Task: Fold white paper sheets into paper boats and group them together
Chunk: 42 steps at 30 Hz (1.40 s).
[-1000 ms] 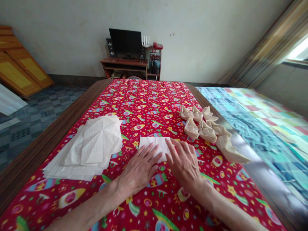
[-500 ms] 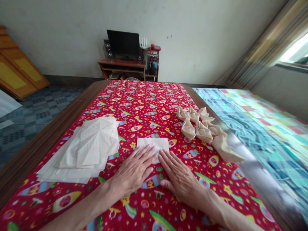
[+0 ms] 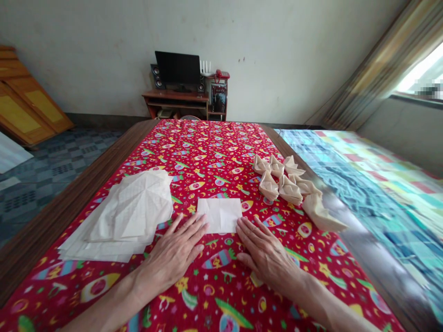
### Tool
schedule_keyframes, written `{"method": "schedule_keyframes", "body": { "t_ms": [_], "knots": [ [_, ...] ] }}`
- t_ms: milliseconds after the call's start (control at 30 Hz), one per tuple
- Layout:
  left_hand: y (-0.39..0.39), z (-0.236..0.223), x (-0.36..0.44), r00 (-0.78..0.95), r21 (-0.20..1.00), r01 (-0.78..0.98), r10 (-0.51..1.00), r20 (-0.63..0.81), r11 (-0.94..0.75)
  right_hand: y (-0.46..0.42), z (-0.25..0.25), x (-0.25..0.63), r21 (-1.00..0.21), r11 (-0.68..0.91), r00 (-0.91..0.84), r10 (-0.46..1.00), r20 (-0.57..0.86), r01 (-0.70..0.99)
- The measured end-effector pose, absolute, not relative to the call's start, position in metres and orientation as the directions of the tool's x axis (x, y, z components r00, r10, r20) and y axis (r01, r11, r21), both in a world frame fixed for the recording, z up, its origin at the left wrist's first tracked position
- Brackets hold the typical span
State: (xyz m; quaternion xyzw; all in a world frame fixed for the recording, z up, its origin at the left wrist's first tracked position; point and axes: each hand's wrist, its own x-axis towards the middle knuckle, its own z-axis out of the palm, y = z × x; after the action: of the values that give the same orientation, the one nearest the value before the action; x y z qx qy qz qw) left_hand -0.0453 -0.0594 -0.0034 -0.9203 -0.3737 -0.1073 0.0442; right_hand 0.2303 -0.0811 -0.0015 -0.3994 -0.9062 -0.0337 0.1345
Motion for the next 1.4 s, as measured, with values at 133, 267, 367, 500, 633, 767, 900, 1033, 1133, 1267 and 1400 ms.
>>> {"method": "schedule_keyframes", "body": {
  "t_ms": [133, 267, 367, 500, 633, 767, 900, 1033, 1133, 1267, 1400],
  "knots": [
    [-0.055, -0.003, -0.023, 0.688, 0.031, 0.698, 0.681, 0.251, -0.716, -0.071, -0.001, 0.214, -0.03, 0.689, -0.653, 0.699, 0.293, 0.724],
    [-0.044, -0.003, -0.008, 0.701, 0.058, 0.675, 0.663, 0.262, -0.736, -0.062, -0.002, 0.208, -0.027, 0.713, -0.676, 0.676, 0.294, 0.701],
    [-0.038, -0.005, -0.015, 0.7, 0.056, 0.676, 0.665, 0.259, -0.734, -0.062, -0.002, 0.216, -0.029, 0.702, -0.659, 0.681, 0.319, 0.712],
    [-0.038, -0.007, -0.032, 0.699, 0.031, 0.685, 0.668, 0.255, -0.728, -0.066, -0.001, 0.226, -0.019, 0.67, -0.621, 0.699, 0.355, 0.742],
    [-0.039, -0.006, -0.033, 0.66, 0.025, 0.722, 0.7, 0.272, -0.691, -0.062, 0.0, 0.212, 0.004, 0.666, -0.624, 0.696, 0.354, 0.746],
    [-0.037, 0.002, -0.026, 0.661, -0.007, 0.724, 0.691, 0.292, -0.69, -0.057, 0.006, 0.187, -0.013, 0.71, -0.675, 0.675, 0.299, 0.704],
    [-0.037, 0.009, -0.025, 0.709, -0.09, 0.686, 0.634, 0.309, -0.722, -0.056, 0.01, 0.173, 0.029, 0.719, -0.699, 0.664, 0.265, 0.694],
    [-0.037, 0.012, -0.025, 0.755, -0.14, 0.622, 0.543, 0.368, -0.771, -0.054, 0.01, 0.167, 0.054, 0.695, -0.682, 0.683, 0.261, 0.717],
    [-0.035, 0.013, -0.025, 0.779, -0.129, 0.583, 0.507, 0.37, -0.802, -0.05, 0.008, 0.166, 0.04, 0.7, -0.683, 0.682, 0.26, 0.713],
    [-0.03, 0.01, -0.033, 0.753, -0.056, 0.593, 0.528, 0.392, -0.803, -0.042, 0.004, 0.175, -0.04, 0.721, -0.665, 0.657, 0.355, 0.692],
    [-0.019, 0.002, -0.045, 0.72, 0.037, 0.615, 0.58, 0.383, -0.788, -0.035, 0.004, 0.186, -0.101, 0.831, -0.672, 0.507, 0.54, 0.547]
  ]
}}
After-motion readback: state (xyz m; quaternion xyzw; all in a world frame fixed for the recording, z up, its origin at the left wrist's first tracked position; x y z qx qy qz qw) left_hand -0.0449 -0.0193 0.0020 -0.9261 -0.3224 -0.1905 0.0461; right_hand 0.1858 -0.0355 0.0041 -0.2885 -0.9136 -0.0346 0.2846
